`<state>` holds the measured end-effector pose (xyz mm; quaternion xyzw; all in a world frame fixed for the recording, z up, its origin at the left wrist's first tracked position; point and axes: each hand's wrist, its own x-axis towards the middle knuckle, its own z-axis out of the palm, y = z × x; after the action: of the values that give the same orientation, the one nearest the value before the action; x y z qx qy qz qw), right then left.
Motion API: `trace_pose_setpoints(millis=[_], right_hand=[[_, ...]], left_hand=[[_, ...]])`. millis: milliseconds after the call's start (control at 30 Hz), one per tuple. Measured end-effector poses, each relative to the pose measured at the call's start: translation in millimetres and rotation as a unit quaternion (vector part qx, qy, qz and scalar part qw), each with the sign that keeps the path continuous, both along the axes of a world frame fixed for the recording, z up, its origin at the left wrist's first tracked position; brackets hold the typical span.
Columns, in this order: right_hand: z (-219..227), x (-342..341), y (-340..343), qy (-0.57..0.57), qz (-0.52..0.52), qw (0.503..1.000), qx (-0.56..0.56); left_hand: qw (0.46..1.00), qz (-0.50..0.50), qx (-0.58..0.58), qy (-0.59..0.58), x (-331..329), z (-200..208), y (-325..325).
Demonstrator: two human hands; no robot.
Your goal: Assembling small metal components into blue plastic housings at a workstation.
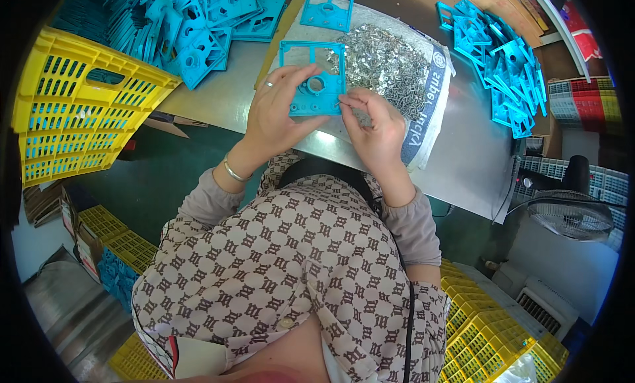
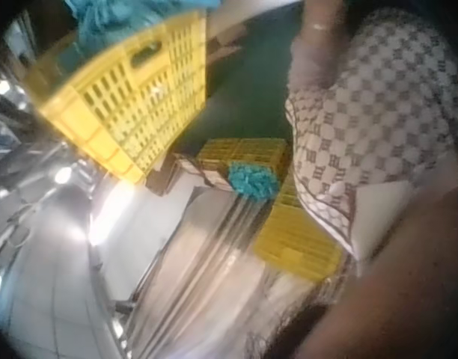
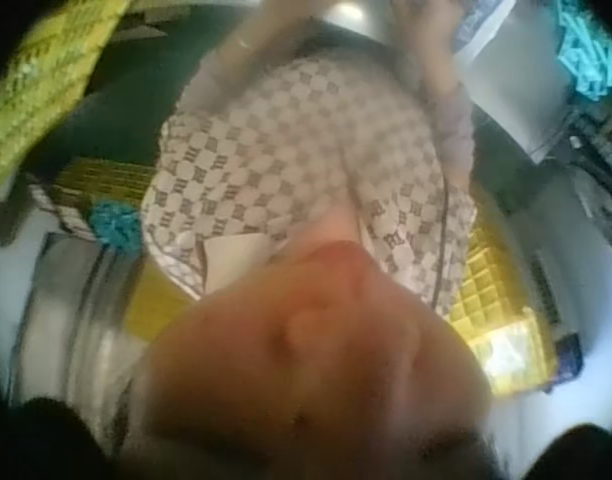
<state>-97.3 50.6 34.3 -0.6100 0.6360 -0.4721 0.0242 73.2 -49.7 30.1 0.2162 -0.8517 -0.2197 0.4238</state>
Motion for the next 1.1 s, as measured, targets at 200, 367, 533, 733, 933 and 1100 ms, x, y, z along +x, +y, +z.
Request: trace_pose_setpoints(millis=[200,367,533,733,933,1100], right_hand=[[8,-2,-1,0.100,0.064,0.989,-0.090],[8,0,1,0.128,0.076,0.982,-0.112],[15,2,6,0.292,0.105,0.945,-0.107],[-24,-35,9,0.226,-0.090,0.970,-0.022],[-36,-63,13,0.302,-0.184,0.925,0.142],[-38,-67,13,0.281,-0.182,0.927,0.166]], left_hand=[[1.000,0.013,-0.019,-0.013,2,10,5],[1.000,0.010,-0.009,0.003,1,7,4],[0.999,0.010,-0.027,0.017,-1,5,1],[0.998,0.033,0.049,0.003,2,-26,-18],[0.994,0.086,0.047,-0.042,6,-55,-30],[0.992,0.071,-0.058,-0.081,-6,-47,-20]])
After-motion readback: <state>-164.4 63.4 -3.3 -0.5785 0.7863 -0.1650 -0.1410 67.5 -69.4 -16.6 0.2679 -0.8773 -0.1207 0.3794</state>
